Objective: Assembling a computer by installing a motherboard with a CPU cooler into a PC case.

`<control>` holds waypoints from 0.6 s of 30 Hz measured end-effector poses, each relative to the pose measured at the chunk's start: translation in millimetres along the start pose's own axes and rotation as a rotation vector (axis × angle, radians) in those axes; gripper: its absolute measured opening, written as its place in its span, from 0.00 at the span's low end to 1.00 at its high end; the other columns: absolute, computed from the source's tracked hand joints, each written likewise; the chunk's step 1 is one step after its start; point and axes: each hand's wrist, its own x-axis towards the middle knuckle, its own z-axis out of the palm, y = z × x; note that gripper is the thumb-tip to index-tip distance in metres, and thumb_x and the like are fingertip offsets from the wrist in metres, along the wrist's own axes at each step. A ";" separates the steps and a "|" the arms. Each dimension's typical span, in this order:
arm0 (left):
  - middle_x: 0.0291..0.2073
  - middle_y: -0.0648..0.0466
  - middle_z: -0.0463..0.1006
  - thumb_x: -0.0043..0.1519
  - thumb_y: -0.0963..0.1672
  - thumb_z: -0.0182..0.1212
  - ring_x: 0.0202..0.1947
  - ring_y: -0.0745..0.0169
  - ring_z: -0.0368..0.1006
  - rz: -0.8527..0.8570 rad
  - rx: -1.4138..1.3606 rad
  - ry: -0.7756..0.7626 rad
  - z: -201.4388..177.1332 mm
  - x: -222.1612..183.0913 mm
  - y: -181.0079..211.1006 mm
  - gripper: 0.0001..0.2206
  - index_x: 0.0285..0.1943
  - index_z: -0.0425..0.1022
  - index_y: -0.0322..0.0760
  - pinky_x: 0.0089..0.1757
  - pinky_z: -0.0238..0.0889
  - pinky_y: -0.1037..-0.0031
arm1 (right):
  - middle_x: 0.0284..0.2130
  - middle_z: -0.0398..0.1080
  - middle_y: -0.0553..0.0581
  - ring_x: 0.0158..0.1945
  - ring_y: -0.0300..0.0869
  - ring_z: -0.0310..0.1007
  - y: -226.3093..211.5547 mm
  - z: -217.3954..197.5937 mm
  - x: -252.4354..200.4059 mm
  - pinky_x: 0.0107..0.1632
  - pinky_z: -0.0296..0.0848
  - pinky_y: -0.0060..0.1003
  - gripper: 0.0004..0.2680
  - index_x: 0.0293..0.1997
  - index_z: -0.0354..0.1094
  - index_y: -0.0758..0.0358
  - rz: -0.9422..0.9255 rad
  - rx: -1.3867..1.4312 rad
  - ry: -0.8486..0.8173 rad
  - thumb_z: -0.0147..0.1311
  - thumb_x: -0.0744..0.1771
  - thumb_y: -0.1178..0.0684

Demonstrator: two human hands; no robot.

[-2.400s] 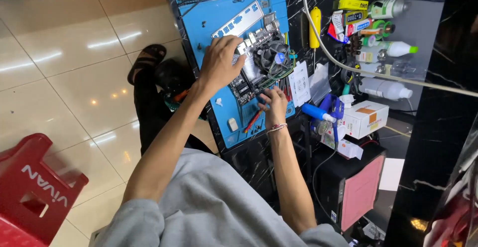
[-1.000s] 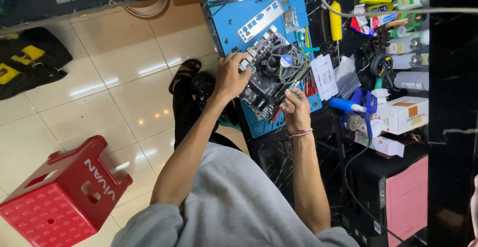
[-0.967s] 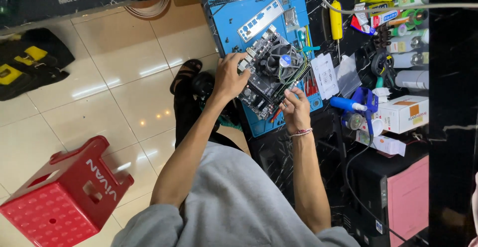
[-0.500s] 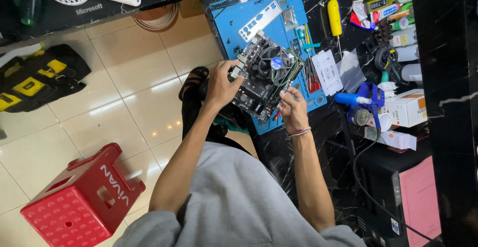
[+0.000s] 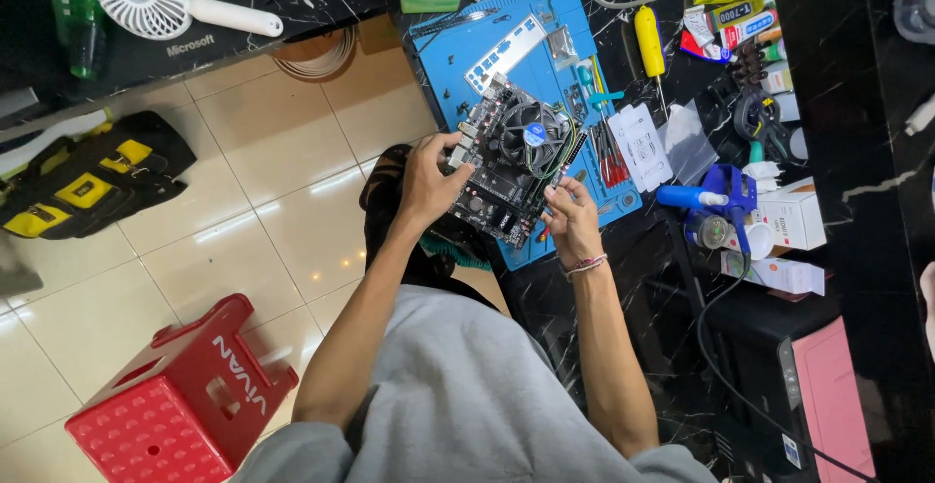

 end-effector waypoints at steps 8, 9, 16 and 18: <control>0.56 0.49 0.81 0.54 0.48 0.76 0.48 0.54 0.76 -0.079 -0.082 0.067 -18.3 -28.7 10.4 0.27 0.65 0.81 0.42 0.49 0.75 0.67 | 0.37 0.67 0.44 0.42 0.35 0.74 6.3 -3.6 -7.7 0.43 0.76 0.32 0.16 0.56 0.62 0.59 -0.010 -0.030 -0.102 0.67 0.67 0.57; 0.55 0.49 0.81 0.53 0.48 0.77 0.48 0.55 0.77 -0.093 -0.082 0.089 -21.4 -34.9 12.2 0.28 0.65 0.81 0.43 0.49 0.75 0.68 | 0.37 0.67 0.43 0.42 0.35 0.73 3.9 -0.5 -11.9 0.44 0.75 0.31 0.16 0.56 0.62 0.59 -0.016 -0.049 -0.125 0.67 0.67 0.57; 0.55 0.47 0.81 0.53 0.47 0.77 0.50 0.54 0.76 -0.123 -0.113 0.208 -55.1 -69.9 36.3 0.28 0.65 0.82 0.41 0.51 0.74 0.69 | 0.37 0.68 0.45 0.42 0.37 0.75 1.0 18.9 -28.1 0.44 0.77 0.33 0.14 0.55 0.61 0.59 -0.011 -0.048 -0.290 0.64 0.68 0.59; 0.55 0.49 0.80 0.56 0.47 0.74 0.52 0.56 0.75 -0.138 -0.174 0.218 -63.3 -72.7 36.2 0.26 0.66 0.81 0.42 0.52 0.74 0.66 | 0.40 0.71 0.47 0.43 0.38 0.76 6.5 23.0 -31.0 0.44 0.77 0.34 0.13 0.55 0.61 0.59 -0.015 -0.089 -0.302 0.63 0.68 0.60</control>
